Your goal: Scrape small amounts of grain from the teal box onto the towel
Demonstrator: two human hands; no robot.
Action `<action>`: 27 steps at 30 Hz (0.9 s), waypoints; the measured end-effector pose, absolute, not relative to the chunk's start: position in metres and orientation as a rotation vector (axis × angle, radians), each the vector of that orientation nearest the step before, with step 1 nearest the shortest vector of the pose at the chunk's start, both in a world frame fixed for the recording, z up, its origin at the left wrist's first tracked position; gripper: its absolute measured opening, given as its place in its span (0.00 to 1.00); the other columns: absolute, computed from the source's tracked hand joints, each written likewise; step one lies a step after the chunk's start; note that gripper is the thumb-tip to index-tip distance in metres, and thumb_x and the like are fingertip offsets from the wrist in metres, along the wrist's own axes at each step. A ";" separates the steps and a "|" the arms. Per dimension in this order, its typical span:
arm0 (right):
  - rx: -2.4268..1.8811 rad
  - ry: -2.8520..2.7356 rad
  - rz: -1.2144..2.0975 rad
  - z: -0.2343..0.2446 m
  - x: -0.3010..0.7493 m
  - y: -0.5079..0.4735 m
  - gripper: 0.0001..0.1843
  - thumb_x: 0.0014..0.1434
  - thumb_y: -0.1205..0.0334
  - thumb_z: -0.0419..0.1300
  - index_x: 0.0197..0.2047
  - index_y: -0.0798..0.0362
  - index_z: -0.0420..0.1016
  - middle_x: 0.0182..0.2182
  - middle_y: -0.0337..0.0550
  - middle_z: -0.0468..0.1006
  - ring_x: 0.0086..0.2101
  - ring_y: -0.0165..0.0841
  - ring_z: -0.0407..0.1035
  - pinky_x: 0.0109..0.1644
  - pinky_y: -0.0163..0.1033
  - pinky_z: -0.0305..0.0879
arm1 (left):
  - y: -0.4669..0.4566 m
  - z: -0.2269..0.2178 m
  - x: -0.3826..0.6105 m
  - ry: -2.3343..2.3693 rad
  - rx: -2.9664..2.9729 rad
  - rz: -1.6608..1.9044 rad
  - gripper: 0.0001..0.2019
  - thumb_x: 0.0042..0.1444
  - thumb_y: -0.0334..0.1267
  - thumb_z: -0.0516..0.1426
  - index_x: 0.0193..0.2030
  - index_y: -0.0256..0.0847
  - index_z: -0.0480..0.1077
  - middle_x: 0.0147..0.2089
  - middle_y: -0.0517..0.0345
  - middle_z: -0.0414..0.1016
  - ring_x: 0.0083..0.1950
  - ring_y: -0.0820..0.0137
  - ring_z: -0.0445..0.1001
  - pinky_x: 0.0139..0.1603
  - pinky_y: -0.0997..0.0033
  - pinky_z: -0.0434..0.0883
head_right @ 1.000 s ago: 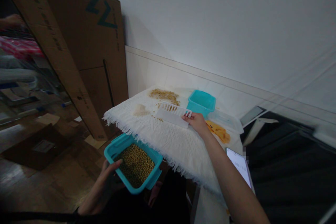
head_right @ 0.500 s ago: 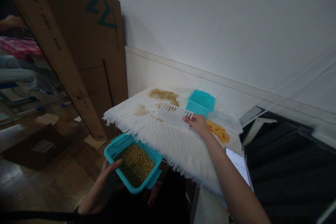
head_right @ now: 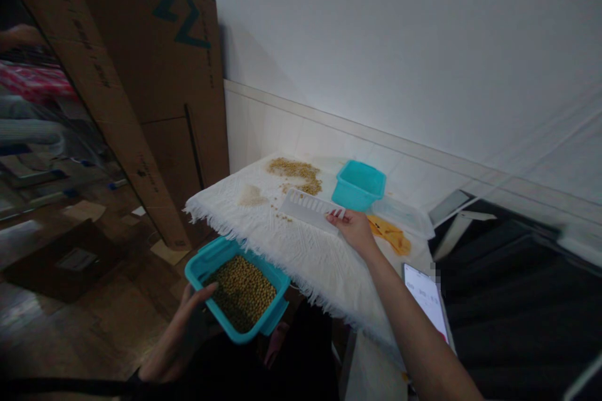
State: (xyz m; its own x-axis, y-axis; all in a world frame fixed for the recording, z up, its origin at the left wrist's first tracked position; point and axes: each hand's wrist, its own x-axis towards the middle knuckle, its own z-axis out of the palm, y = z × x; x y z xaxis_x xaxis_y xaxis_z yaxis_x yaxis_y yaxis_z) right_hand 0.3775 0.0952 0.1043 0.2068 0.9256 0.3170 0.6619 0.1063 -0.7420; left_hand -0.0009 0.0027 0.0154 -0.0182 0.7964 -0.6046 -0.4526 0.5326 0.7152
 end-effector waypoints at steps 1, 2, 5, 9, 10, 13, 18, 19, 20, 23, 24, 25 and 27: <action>-1.637 -1.537 0.360 0.104 0.374 0.091 0.29 0.48 0.31 0.68 0.34 0.51 0.89 0.29 0.45 0.87 0.30 0.45 0.79 0.34 0.44 0.72 | 0.002 0.017 -0.001 1.221 0.360 1.031 0.33 0.55 0.45 0.69 0.65 0.60 0.61 0.60 0.50 0.76 0.47 0.57 0.85 0.47 0.48 0.82; -1.643 -1.547 0.341 0.104 0.371 0.087 0.28 0.49 0.32 0.68 0.33 0.50 0.89 0.27 0.44 0.86 0.29 0.44 0.78 0.32 0.43 0.70 | 0.000 0.018 -0.001 1.209 0.373 1.035 0.33 0.55 0.46 0.69 0.64 0.59 0.61 0.61 0.50 0.76 0.48 0.56 0.84 0.47 0.48 0.82; -1.622 -1.547 0.307 0.103 0.358 0.075 0.25 0.52 0.35 0.66 0.31 0.49 0.88 0.23 0.42 0.83 0.27 0.42 0.76 0.30 0.41 0.69 | -0.004 0.024 0.000 1.156 0.404 1.045 0.31 0.54 0.48 0.69 0.62 0.58 0.64 0.62 0.51 0.76 0.53 0.53 0.83 0.49 0.47 0.82; -1.609 -1.493 0.263 0.103 0.341 0.060 0.23 0.54 0.37 0.65 0.31 0.49 0.88 0.22 0.41 0.81 0.28 0.42 0.76 0.32 0.42 0.70 | -0.008 0.034 0.002 1.146 0.398 1.067 0.30 0.54 0.47 0.70 0.60 0.57 0.64 0.61 0.51 0.76 0.57 0.52 0.82 0.50 0.47 0.81; -1.613 -1.476 0.251 0.103 0.338 0.057 0.23 0.55 0.37 0.65 0.32 0.49 0.88 0.22 0.42 0.81 0.28 0.42 0.76 0.32 0.41 0.70 | -0.008 0.036 0.003 1.145 0.398 1.066 0.29 0.54 0.47 0.70 0.60 0.57 0.64 0.62 0.51 0.76 0.58 0.52 0.81 0.50 0.48 0.81; -1.617 -1.433 0.212 0.103 0.332 0.049 0.24 0.56 0.37 0.64 0.32 0.49 0.87 0.23 0.42 0.82 0.28 0.41 0.76 0.32 0.41 0.70 | -0.008 0.040 0.003 1.135 0.405 1.048 0.28 0.55 0.46 0.69 0.60 0.57 0.64 0.64 0.52 0.75 0.58 0.53 0.81 0.51 0.49 0.81; -1.627 -1.461 0.222 0.099 0.330 0.044 0.24 0.57 0.36 0.63 0.31 0.48 0.87 0.24 0.42 0.83 0.27 0.40 0.75 0.30 0.40 0.68 | -0.007 0.037 0.002 1.163 0.402 1.030 0.31 0.54 0.49 0.69 0.63 0.59 0.63 0.66 0.52 0.74 0.61 0.51 0.79 0.52 0.46 0.80; -1.624 -1.465 0.227 0.099 0.329 0.044 0.24 0.57 0.36 0.63 0.31 0.48 0.87 0.25 0.42 0.84 0.27 0.40 0.75 0.30 0.40 0.68 | -0.007 0.036 0.001 1.167 0.399 1.030 0.32 0.54 0.50 0.70 0.63 0.60 0.63 0.65 0.51 0.75 0.61 0.50 0.79 0.52 0.45 0.80; -1.622 -1.467 0.227 0.098 0.329 0.044 0.24 0.57 0.36 0.63 0.32 0.48 0.87 0.25 0.42 0.84 0.27 0.40 0.75 0.30 0.40 0.68 | -0.007 0.035 0.001 1.169 0.398 1.030 0.33 0.53 0.50 0.70 0.63 0.60 0.63 0.65 0.51 0.75 0.60 0.50 0.80 0.52 0.45 0.80; -1.636 -1.464 0.219 0.097 0.327 0.044 0.24 0.57 0.36 0.63 0.32 0.48 0.87 0.24 0.41 0.83 0.24 0.39 0.74 0.28 0.39 0.66 | -0.007 0.035 0.001 1.161 0.405 1.040 0.31 0.53 0.50 0.70 0.62 0.58 0.64 0.64 0.51 0.75 0.58 0.50 0.81 0.51 0.45 0.80; -1.641 -1.463 0.222 0.097 0.326 0.044 0.24 0.57 0.35 0.63 0.31 0.47 0.87 0.23 0.41 0.83 0.24 0.39 0.74 0.28 0.39 0.66 | -0.007 0.035 0.001 1.155 0.410 1.044 0.30 0.53 0.50 0.69 0.61 0.58 0.64 0.64 0.51 0.75 0.58 0.50 0.81 0.51 0.45 0.80; -1.642 -1.462 0.229 0.096 0.325 0.044 0.25 0.57 0.35 0.63 0.31 0.47 0.87 0.23 0.41 0.83 0.24 0.39 0.74 0.28 0.39 0.66 | -0.008 0.036 0.001 1.151 0.413 1.047 0.29 0.54 0.49 0.69 0.60 0.58 0.64 0.63 0.51 0.75 0.58 0.50 0.81 0.51 0.45 0.80; -1.629 -1.454 0.245 0.096 0.323 0.045 0.25 0.57 0.34 0.63 0.31 0.47 0.86 0.24 0.41 0.83 0.25 0.39 0.74 0.28 0.39 0.66 | -0.008 0.036 0.001 1.153 0.414 1.047 0.28 0.55 0.48 0.69 0.60 0.58 0.64 0.63 0.52 0.75 0.58 0.51 0.80 0.51 0.46 0.80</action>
